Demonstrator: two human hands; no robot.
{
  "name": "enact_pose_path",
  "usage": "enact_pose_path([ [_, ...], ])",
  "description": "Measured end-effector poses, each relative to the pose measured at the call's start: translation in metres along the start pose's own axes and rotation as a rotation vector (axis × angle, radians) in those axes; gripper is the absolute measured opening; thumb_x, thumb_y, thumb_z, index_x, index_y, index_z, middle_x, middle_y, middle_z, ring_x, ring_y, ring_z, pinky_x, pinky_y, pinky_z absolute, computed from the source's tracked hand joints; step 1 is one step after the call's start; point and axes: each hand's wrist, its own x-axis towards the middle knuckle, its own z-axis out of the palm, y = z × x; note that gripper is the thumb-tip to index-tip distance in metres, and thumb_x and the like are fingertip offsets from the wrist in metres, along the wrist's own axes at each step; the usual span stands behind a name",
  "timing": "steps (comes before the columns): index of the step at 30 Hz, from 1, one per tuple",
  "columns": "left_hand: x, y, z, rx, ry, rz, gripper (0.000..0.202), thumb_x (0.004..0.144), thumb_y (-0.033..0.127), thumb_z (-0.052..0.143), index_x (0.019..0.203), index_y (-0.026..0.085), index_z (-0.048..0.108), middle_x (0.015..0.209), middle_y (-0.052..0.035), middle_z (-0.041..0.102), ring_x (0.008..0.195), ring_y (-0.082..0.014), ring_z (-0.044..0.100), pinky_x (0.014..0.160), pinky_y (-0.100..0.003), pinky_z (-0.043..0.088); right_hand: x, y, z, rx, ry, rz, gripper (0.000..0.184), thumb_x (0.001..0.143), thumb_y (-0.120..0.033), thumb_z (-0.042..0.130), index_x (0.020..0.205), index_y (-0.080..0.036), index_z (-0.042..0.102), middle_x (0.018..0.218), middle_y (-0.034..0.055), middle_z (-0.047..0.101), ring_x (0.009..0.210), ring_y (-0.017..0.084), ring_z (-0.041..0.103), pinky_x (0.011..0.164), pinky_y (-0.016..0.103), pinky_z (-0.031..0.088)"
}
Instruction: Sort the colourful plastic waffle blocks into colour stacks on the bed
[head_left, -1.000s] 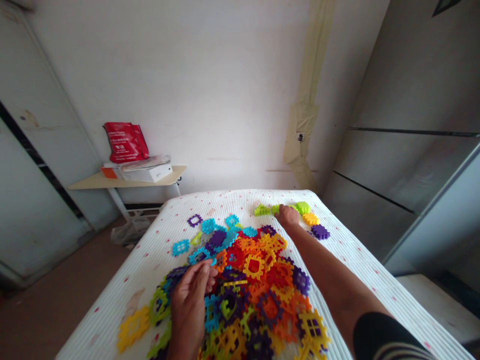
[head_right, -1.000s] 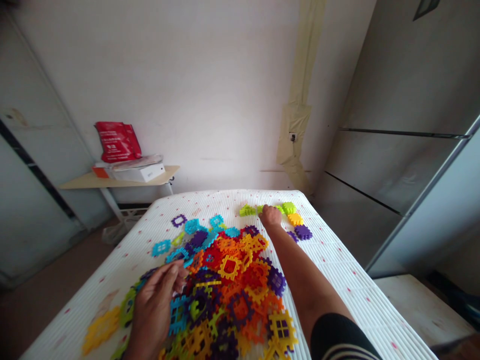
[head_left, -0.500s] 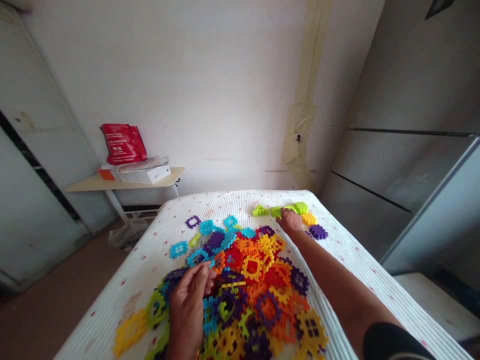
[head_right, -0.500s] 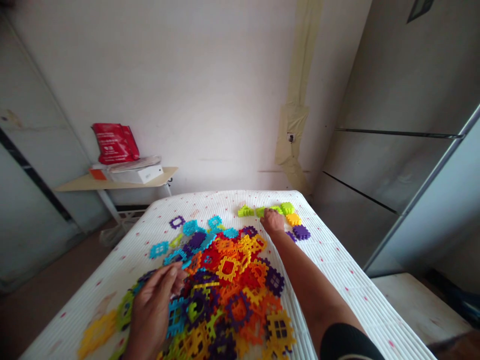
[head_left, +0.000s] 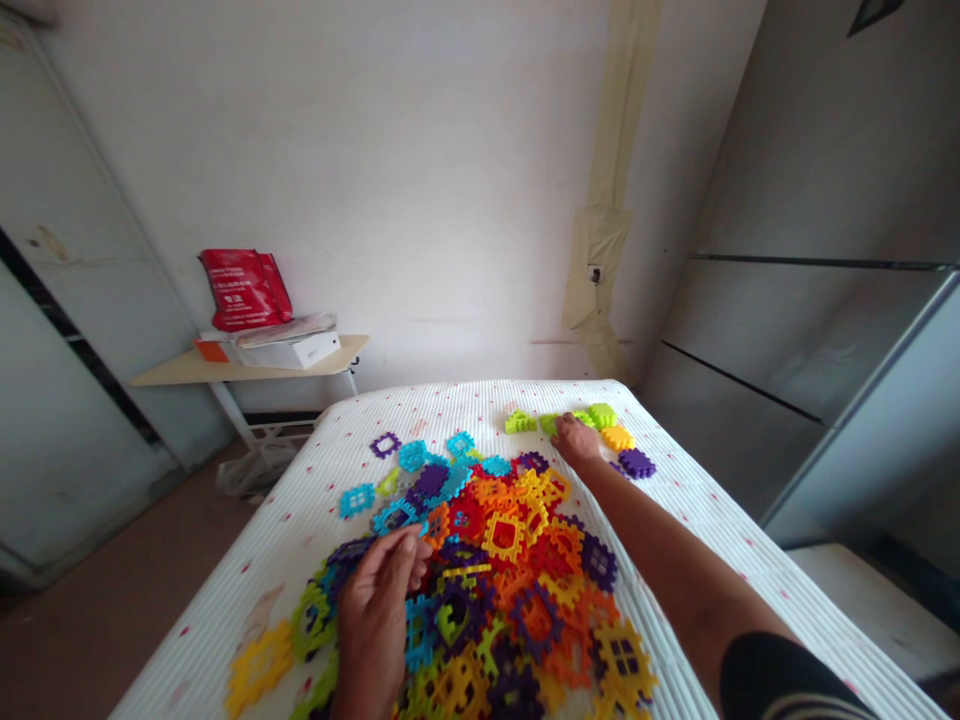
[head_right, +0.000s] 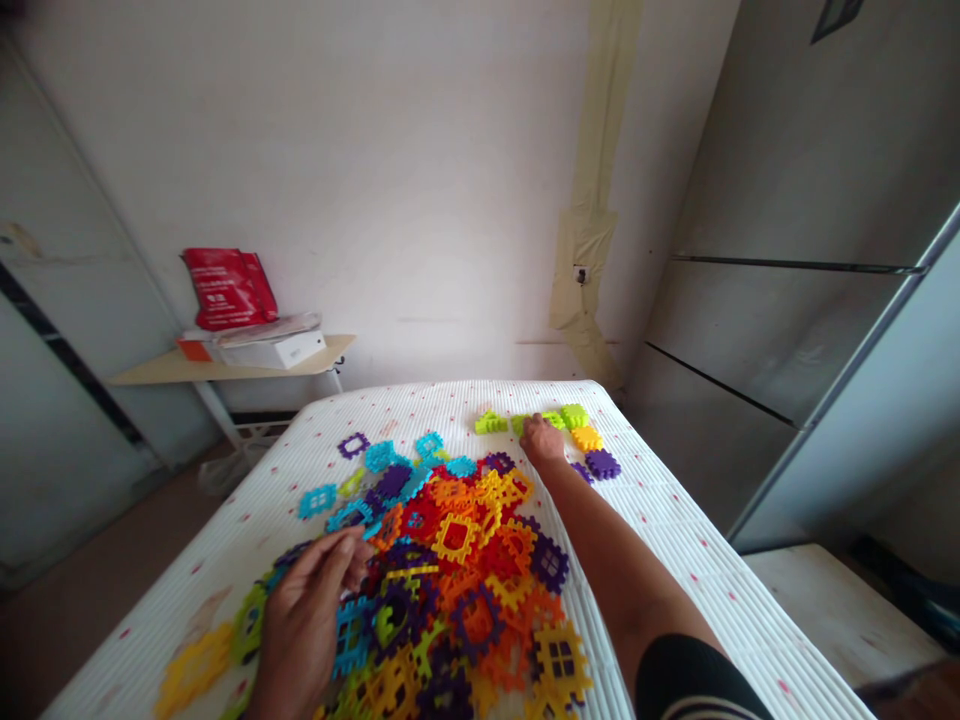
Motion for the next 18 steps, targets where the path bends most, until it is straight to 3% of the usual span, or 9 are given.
enact_pose_path([
  [7, 0.0, 0.0, -0.001, 0.01, 0.002, 0.006, 0.046, 0.063, 0.051, 0.071, 0.089, 0.013, 0.067, 0.068, -0.0037, 0.067, 0.057, -0.0123, 0.055, 0.054, -0.022, 0.046, 0.014, -0.004, -0.002, -0.008, 0.002, 0.014, 0.028, 0.088, -0.02, 0.042, 0.103, -0.013, 0.065, 0.106, 0.016, 0.061, 0.099, 0.024, 0.058, 0.072, 0.028, 0.046],
  [18, 0.001, 0.001, -0.001, 0.007, 0.0, -0.003, 0.045, 0.062, 0.051, 0.072, 0.087, 0.014, 0.068, 0.067, -0.0038, 0.067, 0.057, -0.0129, 0.055, 0.054, -0.023, 0.046, 0.041, -0.008, -0.007, -0.008, -0.006, 0.058, 0.03, 0.087, -0.037, 0.052, 0.103, -0.016, 0.065, 0.106, 0.0146, 0.06, 0.097, 0.024, 0.06, 0.071, 0.028, 0.046],
])
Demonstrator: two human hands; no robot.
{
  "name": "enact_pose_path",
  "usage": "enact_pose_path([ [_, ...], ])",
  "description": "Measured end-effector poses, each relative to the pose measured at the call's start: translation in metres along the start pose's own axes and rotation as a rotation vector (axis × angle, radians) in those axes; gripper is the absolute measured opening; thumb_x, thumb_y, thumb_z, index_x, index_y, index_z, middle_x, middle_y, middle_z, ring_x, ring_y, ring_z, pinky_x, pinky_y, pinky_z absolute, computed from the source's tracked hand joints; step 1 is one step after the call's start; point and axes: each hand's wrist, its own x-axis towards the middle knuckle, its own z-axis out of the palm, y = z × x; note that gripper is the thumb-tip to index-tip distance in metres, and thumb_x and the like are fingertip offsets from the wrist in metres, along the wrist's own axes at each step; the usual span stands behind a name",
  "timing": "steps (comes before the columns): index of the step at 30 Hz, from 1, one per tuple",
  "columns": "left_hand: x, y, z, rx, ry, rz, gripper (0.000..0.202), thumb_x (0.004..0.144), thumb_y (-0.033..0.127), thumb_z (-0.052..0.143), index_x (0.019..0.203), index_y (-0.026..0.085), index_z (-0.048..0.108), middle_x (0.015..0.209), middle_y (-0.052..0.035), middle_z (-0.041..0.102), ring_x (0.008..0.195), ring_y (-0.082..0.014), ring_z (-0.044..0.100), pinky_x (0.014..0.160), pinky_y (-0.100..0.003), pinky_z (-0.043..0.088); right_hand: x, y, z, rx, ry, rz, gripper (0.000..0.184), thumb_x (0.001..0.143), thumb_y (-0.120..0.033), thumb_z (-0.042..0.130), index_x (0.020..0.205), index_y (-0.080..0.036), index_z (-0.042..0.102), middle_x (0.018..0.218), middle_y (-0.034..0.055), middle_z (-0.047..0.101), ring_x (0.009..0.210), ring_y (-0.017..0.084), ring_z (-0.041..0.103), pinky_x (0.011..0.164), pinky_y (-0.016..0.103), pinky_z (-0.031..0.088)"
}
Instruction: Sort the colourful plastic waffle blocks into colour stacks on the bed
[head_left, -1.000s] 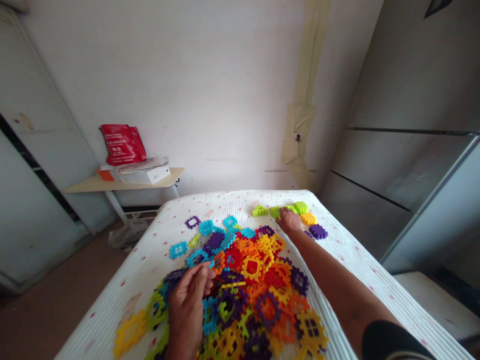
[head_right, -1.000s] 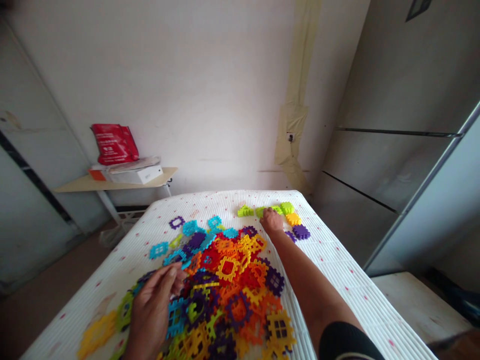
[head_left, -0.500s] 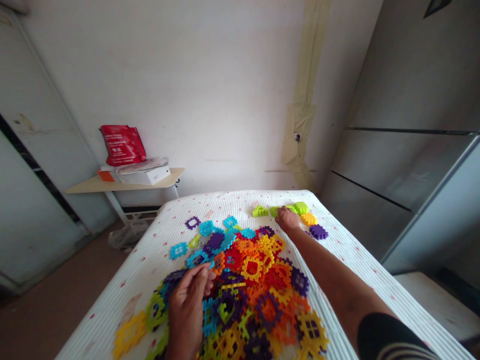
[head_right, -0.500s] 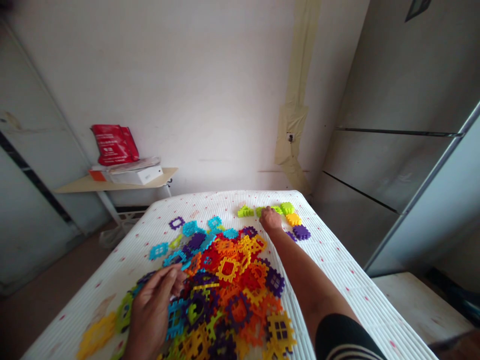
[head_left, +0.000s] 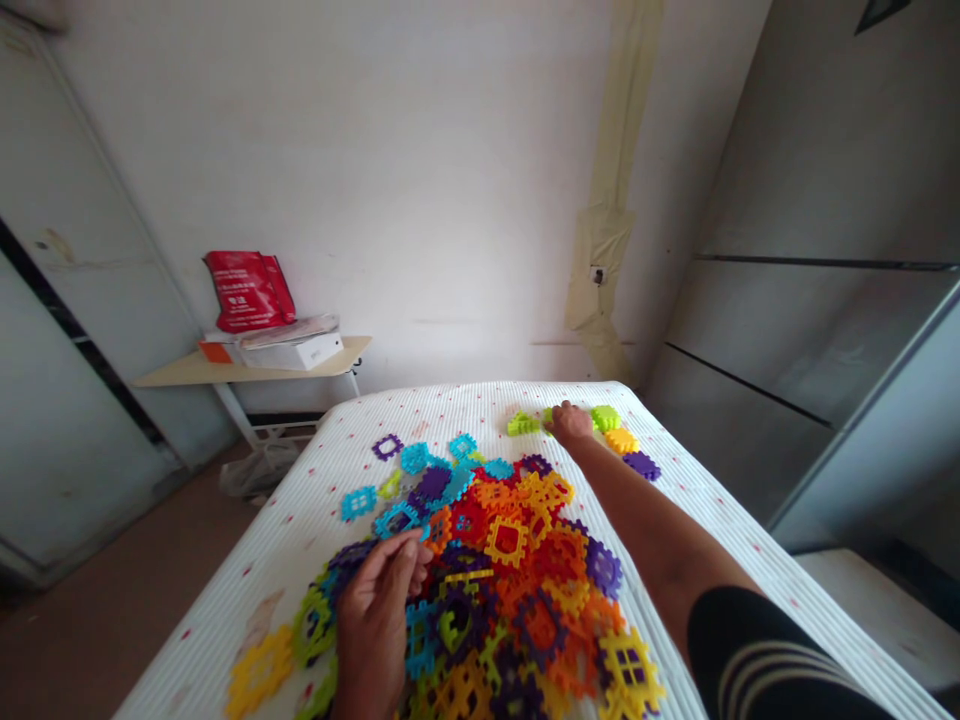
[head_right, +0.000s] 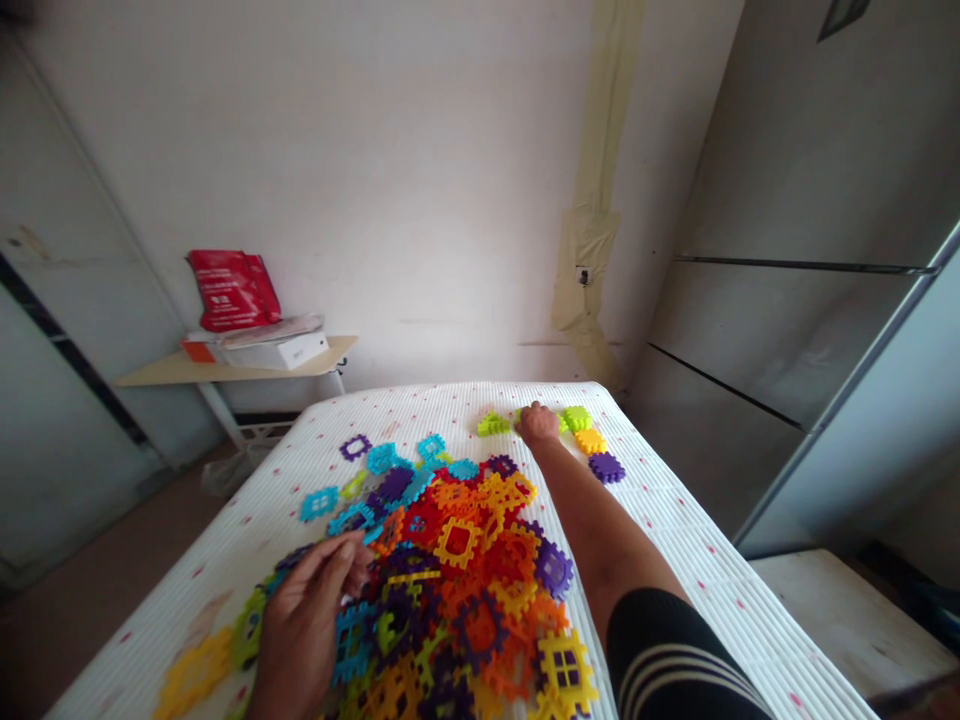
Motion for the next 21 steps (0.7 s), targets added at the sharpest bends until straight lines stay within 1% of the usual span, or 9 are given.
enact_pose_path([
  [3, 0.001, 0.0, 0.0, -0.009, 0.008, -0.008, 0.046, 0.062, 0.051, 0.072, 0.088, 0.014, 0.068, 0.068, -0.0037, 0.067, 0.057, -0.0131, 0.055, 0.053, -0.023, 0.046, 0.0, 0.007, -0.01, 0.013, 0.063, 0.027, 0.039, 0.091, -0.046, 0.042, 0.107, -0.017, 0.063, 0.108, 0.0133, 0.059, 0.094, 0.023, 0.06, 0.07, 0.028, 0.044],
  [5, 0.001, -0.001, -0.001, -0.005, 0.011, -0.006, 0.046, 0.062, 0.051, 0.071, 0.089, 0.014, 0.067, 0.068, -0.0036, 0.067, 0.057, -0.0134, 0.055, 0.054, -0.023, 0.046, -0.003, 0.017, -0.02, 0.018, 0.112, 0.059, 0.042, 0.095, -0.045, 0.033, 0.11, -0.018, 0.061, 0.111, 0.0123, 0.058, 0.092, 0.021, 0.061, 0.07, 0.027, 0.043],
  [7, 0.0, -0.002, -0.001, 0.009, 0.014, 0.002, 0.046, 0.064, 0.051, 0.071, 0.09, 0.014, 0.067, 0.068, -0.0038, 0.067, 0.058, -0.0139, 0.056, 0.055, -0.024, 0.047, -0.007, 0.028, -0.029, 0.03, 0.164, 0.095, 0.044, 0.096, -0.043, 0.027, 0.11, -0.018, 0.061, 0.113, 0.011, 0.058, 0.09, 0.02, 0.061, 0.068, 0.026, 0.041],
  [10, -0.003, -0.001, -0.002, 0.043, 0.012, 0.029, 0.045, 0.065, 0.051, 0.07, 0.09, 0.014, 0.068, 0.07, -0.0044, 0.068, 0.06, -0.0145, 0.057, 0.057, -0.025, 0.048, -0.017, 0.041, -0.036, 0.106, 0.253, 0.109, 0.039, 0.095, -0.038, 0.03, 0.106, -0.019, 0.063, 0.109, 0.0089, 0.062, 0.087, 0.019, 0.06, 0.065, 0.025, 0.038],
  [12, -0.004, 0.0, -0.001, 0.061, 0.005, 0.056, 0.044, 0.066, 0.052, 0.069, 0.089, 0.014, 0.068, 0.07, -0.0047, 0.068, 0.06, -0.0148, 0.058, 0.058, -0.025, 0.048, -0.025, 0.044, -0.036, 0.166, 0.261, 0.068, 0.034, 0.093, -0.033, 0.034, 0.105, -0.019, 0.064, 0.106, 0.0086, 0.064, 0.085, 0.018, 0.06, 0.064, 0.024, 0.037],
  [14, -0.006, 0.002, 0.0, 0.082, -0.001, 0.083, 0.044, 0.066, 0.052, 0.068, 0.088, 0.014, 0.069, 0.07, -0.0051, 0.068, 0.06, -0.0151, 0.058, 0.057, -0.025, 0.049, -0.034, 0.04, -0.033, 0.199, 0.216, 0.0, 0.031, 0.091, -0.027, 0.038, 0.104, -0.019, 0.065, 0.103, 0.0077, 0.066, 0.084, 0.018, 0.06, 0.066, 0.024, 0.037],
  [16, -0.007, 0.004, 0.002, 0.111, -0.001, 0.105, 0.043, 0.066, 0.052, 0.067, 0.087, 0.014, 0.069, 0.071, -0.0055, 0.069, 0.06, -0.0154, 0.059, 0.057, -0.025, 0.05, -0.043, 0.029, -0.03, 0.218, 0.158, -0.079, 0.027, 0.088, -0.024, 0.043, 0.101, -0.02, 0.066, 0.1, 0.0055, 0.068, 0.083, 0.017, 0.061, 0.067, 0.023, 0.038],
  [18, -0.008, 0.006, 0.003, 0.146, 0.002, 0.12, 0.043, 0.066, 0.053, 0.066, 0.085, 0.015, 0.07, 0.07, -0.0058, 0.07, 0.06, -0.0158, 0.06, 0.057, -0.026, 0.05, -0.051, 0.012, -0.029, 0.236, 0.106, -0.165, 0.025, 0.086, -0.023, 0.046, 0.098, -0.022, 0.067, 0.099, 0.0029, 0.069, 0.085, 0.015, 0.062, 0.069, 0.022, 0.039],
  [21, -0.009, 0.008, 0.004, 0.191, -0.002, 0.138, 0.043, 0.067, 0.054, 0.064, 0.083, 0.015, 0.07, 0.069, -0.006, 0.07, 0.061, -0.0169, 0.061, 0.058, -0.026, 0.051, -0.057, -0.022, -0.031, 0.256, 0.023, -0.284, 0.024, 0.084, -0.022, 0.048, 0.097, -0.025, 0.068, 0.101, -0.0002, 0.069, 0.091, 0.014, 0.062, 0.072, 0.019, 0.04],
])
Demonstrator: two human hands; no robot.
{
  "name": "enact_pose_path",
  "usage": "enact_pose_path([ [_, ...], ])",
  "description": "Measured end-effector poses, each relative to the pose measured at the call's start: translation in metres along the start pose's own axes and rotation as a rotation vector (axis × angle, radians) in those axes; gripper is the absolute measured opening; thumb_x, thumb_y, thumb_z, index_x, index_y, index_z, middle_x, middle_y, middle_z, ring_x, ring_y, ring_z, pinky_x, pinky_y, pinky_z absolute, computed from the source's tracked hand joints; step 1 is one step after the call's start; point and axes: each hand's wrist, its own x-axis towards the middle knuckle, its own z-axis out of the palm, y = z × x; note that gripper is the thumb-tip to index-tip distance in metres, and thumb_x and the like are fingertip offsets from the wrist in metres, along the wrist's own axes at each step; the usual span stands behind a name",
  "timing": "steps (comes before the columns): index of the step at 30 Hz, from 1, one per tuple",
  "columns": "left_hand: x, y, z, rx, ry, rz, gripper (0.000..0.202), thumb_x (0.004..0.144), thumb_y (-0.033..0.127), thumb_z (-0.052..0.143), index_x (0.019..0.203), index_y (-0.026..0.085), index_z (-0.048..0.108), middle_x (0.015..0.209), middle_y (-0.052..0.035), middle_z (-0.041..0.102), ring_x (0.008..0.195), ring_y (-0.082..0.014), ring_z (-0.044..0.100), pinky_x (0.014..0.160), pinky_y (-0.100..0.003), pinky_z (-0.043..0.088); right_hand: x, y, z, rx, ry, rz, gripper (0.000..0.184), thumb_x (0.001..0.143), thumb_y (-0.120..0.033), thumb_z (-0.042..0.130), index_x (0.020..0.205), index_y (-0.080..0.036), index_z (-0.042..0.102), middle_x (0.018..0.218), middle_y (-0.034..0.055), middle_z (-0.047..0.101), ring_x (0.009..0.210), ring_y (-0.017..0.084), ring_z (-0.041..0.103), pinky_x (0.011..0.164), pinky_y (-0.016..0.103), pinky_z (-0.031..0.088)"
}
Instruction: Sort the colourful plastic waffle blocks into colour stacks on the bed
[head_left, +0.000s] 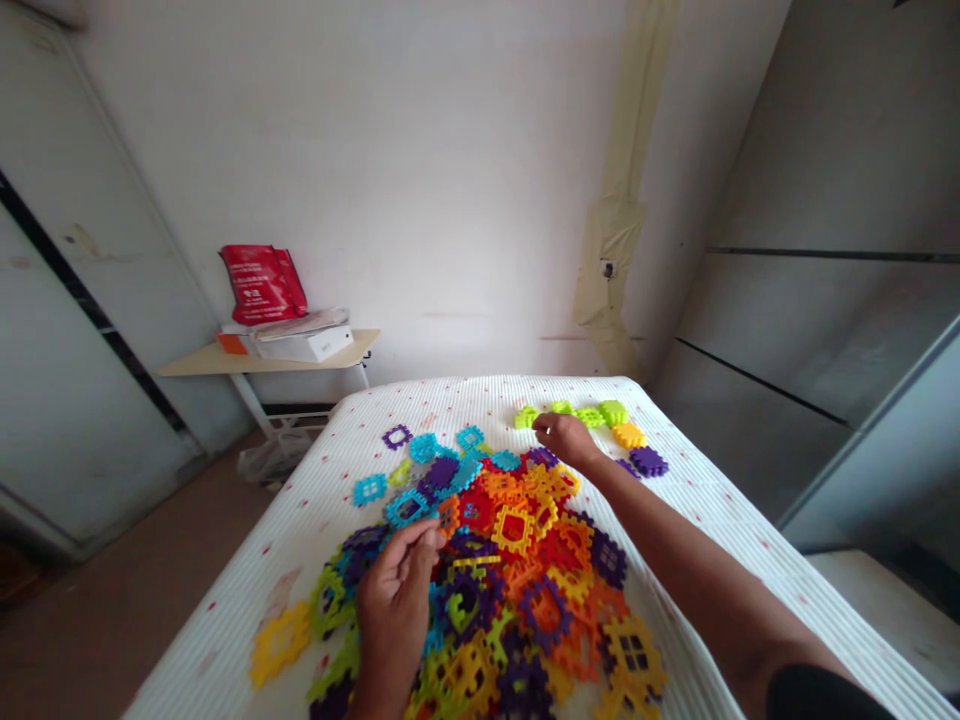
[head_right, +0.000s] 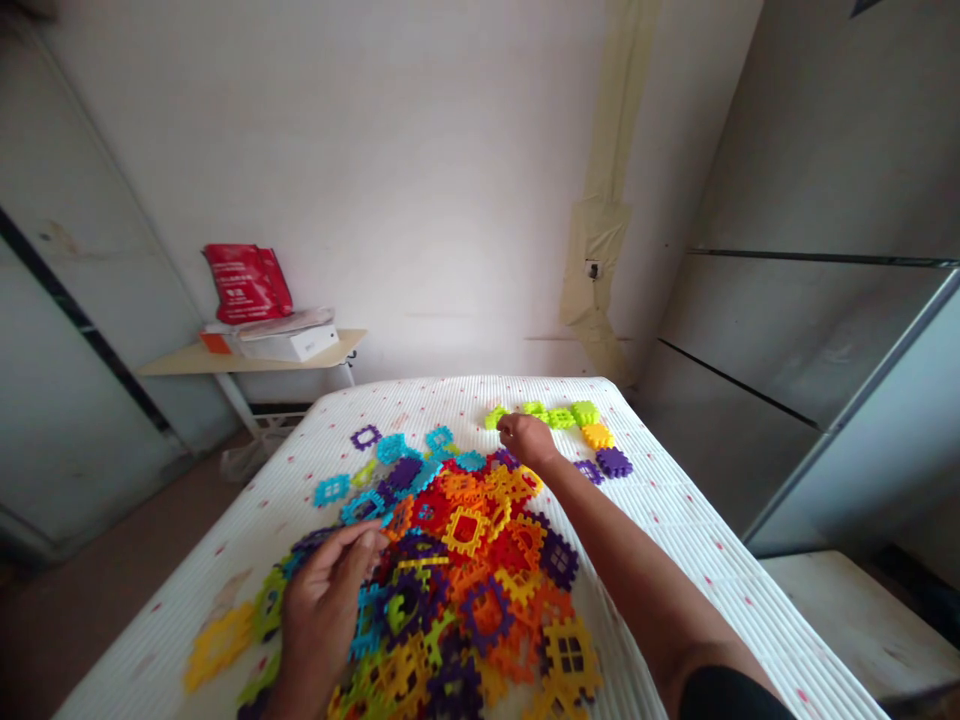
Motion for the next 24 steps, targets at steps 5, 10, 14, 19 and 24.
enact_pose_path([
  [5, 0.0, -0.002, -0.001, 0.049, -0.006, 0.035, 0.042, 0.069, 0.054, 0.062, 0.084, 0.016, 0.07, 0.071, -0.0065, 0.071, 0.063, -0.0185, 0.063, 0.061, -0.028, 0.052, 0.023, -0.053, 0.017, 0.006, -0.146, -0.016, 0.021, 0.081, -0.028, 0.055, 0.096, -0.025, 0.069, 0.1, 0.0027, 0.07, 0.094, 0.017, 0.063, 0.075, 0.022, 0.044],
  [10, 0.001, -0.001, -0.002, 0.059, 0.0, 0.046, 0.042, 0.068, 0.054, 0.062, 0.083, 0.016, 0.07, 0.071, -0.0068, 0.07, 0.061, -0.0191, 0.063, 0.061, -0.03, 0.052, 0.043, -0.087, 0.04, -0.004, -0.257, 0.09, 0.037, 0.074, -0.037, 0.063, 0.106, -0.019, 0.066, 0.109, 0.0115, 0.067, 0.098, 0.024, 0.063, 0.076, 0.029, 0.049],
  [14, 0.001, 0.001, -0.001, 0.039, 0.004, 0.047, 0.041, 0.068, 0.054, 0.062, 0.082, 0.016, 0.07, 0.069, -0.0067, 0.071, 0.06, -0.0191, 0.063, 0.06, -0.03, 0.052, 0.051, -0.096, 0.05, 0.004, -0.318, 0.148, 0.047, 0.065, -0.035, 0.07, 0.108, -0.016, 0.065, 0.11, 0.0149, 0.066, 0.098, 0.027, 0.063, 0.073, 0.03, 0.051],
  [19, 0.002, -0.002, -0.002, 0.051, 0.003, 0.065, 0.039, 0.069, 0.053, 0.062, 0.081, 0.017, 0.07, 0.069, -0.0063, 0.071, 0.061, -0.0198, 0.064, 0.06, -0.03, 0.052, 0.057, -0.088, 0.054, 0.052, -0.375, 0.16, 0.05, 0.061, -0.042, 0.073, 0.103, -0.014, 0.068, 0.101, 0.0125, 0.069, 0.086, 0.025, 0.067, 0.064, 0.025, 0.051],
  [24, 0.002, -0.002, -0.002, 0.069, -0.003, 0.091, 0.038, 0.069, 0.052, 0.061, 0.081, 0.016, 0.07, 0.07, -0.0066, 0.071, 0.063, -0.0202, 0.064, 0.06, -0.029, 0.052, 0.056, -0.08, 0.05, 0.114, -0.394, 0.118, 0.023, 0.064, -0.031, 0.073, 0.083, -0.018, 0.073, 0.088, 0.006, 0.072, 0.081, 0.02, 0.066, 0.061, 0.019, 0.047],
])
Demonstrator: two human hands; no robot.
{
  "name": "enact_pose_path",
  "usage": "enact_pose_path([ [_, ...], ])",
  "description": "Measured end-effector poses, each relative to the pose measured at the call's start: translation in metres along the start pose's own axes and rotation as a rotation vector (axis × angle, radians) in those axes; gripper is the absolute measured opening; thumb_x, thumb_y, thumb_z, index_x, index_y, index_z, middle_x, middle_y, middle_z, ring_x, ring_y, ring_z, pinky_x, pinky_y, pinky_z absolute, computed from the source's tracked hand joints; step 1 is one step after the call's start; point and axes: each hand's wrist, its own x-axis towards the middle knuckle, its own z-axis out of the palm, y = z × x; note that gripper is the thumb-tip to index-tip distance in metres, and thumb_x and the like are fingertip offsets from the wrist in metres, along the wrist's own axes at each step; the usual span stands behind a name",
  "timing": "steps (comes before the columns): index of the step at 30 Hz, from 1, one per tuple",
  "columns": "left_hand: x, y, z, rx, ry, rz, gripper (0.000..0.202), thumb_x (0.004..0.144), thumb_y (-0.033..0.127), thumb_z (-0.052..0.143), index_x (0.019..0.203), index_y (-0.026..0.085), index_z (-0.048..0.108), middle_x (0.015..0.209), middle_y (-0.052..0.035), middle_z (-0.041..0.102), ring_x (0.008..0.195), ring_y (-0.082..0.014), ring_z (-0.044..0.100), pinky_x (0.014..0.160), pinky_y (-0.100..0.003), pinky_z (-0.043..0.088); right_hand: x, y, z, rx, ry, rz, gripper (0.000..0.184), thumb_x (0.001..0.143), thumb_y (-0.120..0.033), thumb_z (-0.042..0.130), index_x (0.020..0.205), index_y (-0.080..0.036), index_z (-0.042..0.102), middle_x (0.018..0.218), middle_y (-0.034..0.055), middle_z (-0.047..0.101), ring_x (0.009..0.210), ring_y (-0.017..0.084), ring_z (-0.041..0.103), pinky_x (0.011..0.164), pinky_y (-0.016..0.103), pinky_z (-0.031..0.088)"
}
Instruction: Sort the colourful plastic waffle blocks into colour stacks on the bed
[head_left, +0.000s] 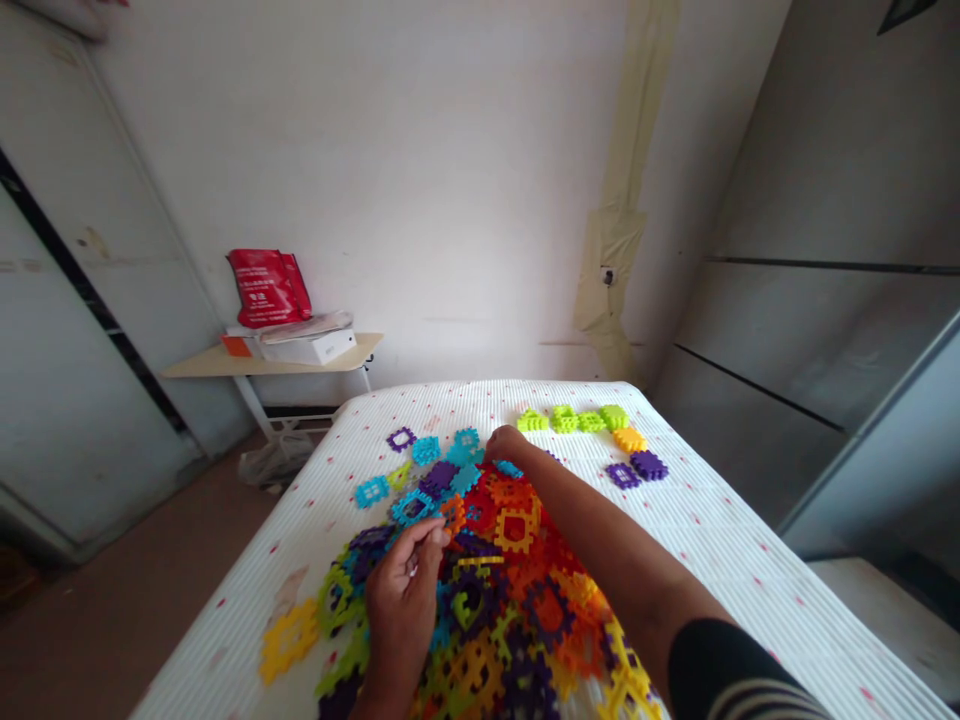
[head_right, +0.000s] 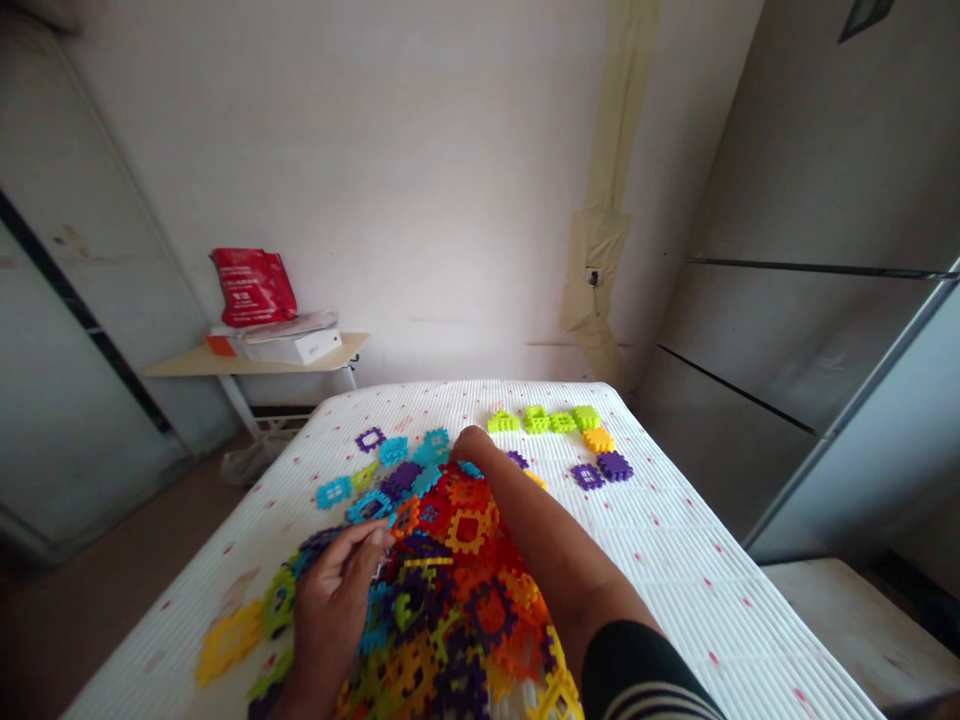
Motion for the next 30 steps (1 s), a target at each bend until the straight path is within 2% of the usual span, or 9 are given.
enact_pose_path([
  [4, 0.0, 0.002, 0.001, -0.003, -0.025, -0.011, 0.038, 0.069, 0.052, 0.062, 0.08, 0.016, 0.071, 0.069, -0.0069, 0.071, 0.062, -0.0203, 0.064, 0.062, -0.03, 0.052, -0.005, 0.001, -0.001, 0.062, 0.019, -0.02, 0.017, 0.065, -0.023, 0.071, 0.081, -0.017, 0.073, 0.085, 0.0078, 0.072, 0.079, 0.02, 0.066, 0.062, 0.022, 0.047],
  [9, 0.0, 0.005, 0.0, 0.002, -0.017, -0.007, 0.038, 0.069, 0.052, 0.062, 0.081, 0.017, 0.071, 0.071, -0.0071, 0.071, 0.063, -0.021, 0.065, 0.062, -0.031, 0.052, -0.009, 0.006, 0.001, 0.222, 0.038, -0.056, 0.01, 0.064, -0.017, 0.068, 0.073, -0.017, 0.072, 0.069, 0.0027, 0.07, 0.07, 0.017, 0.065, 0.056, 0.019, 0.044],
  [13, 0.0, 0.005, -0.001, 0.013, -0.001, 0.022, 0.036, 0.07, 0.05, 0.061, 0.08, 0.017, 0.071, 0.069, -0.006, 0.071, 0.061, -0.0195, 0.064, 0.06, -0.029, 0.052, -0.019, 0.014, 0.003, 0.378, 0.054, -0.098, 0.017, 0.065, -0.015, 0.065, 0.08, -0.015, 0.07, 0.068, -0.0006, 0.068, 0.061, 0.012, 0.06, 0.051, 0.017, 0.04],
  [17, 0.0, 0.003, 0.0, -0.002, -0.02, 0.027, 0.034, 0.071, 0.048, 0.061, 0.08, 0.017, 0.07, 0.067, -0.0054, 0.07, 0.061, -0.0189, 0.063, 0.059, -0.028, 0.051, -0.042, 0.018, 0.002, 0.509, 0.088, -0.162, 0.03, 0.064, -0.012, 0.065, 0.094, -0.015, 0.066, 0.076, -0.0023, 0.066, 0.061, 0.008, 0.055, 0.053, 0.016, 0.039],
  [23, 0.0, 0.001, 0.001, -0.011, -0.039, 0.011, 0.036, 0.071, 0.05, 0.061, 0.082, 0.016, 0.07, 0.069, -0.0064, 0.07, 0.061, -0.0195, 0.063, 0.06, -0.03, 0.051, -0.081, 0.023, -0.003, 0.612, 0.117, -0.261, 0.016, 0.067, -0.011, 0.063, 0.081, -0.016, 0.063, 0.067, -0.0049, 0.058, 0.06, 0.007, 0.05, 0.054, 0.016, 0.037],
  [27, 0.0, 0.003, 0.001, -0.003, -0.038, 0.013, 0.036, 0.07, 0.049, 0.062, 0.081, 0.016, 0.071, 0.069, -0.0061, 0.07, 0.062, -0.0193, 0.063, 0.06, -0.029, 0.05, -0.106, 0.027, -0.001, 0.638, 0.249, -0.417, 0.009, 0.068, -0.015, 0.065, 0.076, -0.017, 0.061, 0.068, -0.0038, 0.058, 0.061, 0.009, 0.05, 0.057, 0.018, 0.038],
  [30, 0.0, 0.002, 0.001, 0.002, -0.046, 0.023, 0.035, 0.071, 0.048, 0.061, 0.082, 0.016, 0.07, 0.069, -0.0062, 0.07, 0.062, -0.019, 0.063, 0.059, -0.028, 0.05, -0.13, 0.026, 0.001, 0.53, 0.363, -0.543, 0.007, 0.07, -0.015, 0.063, 0.076, -0.019, 0.06, 0.075, -0.0007, 0.06, 0.068, 0.012, 0.054, 0.063, 0.021, 0.041],
])
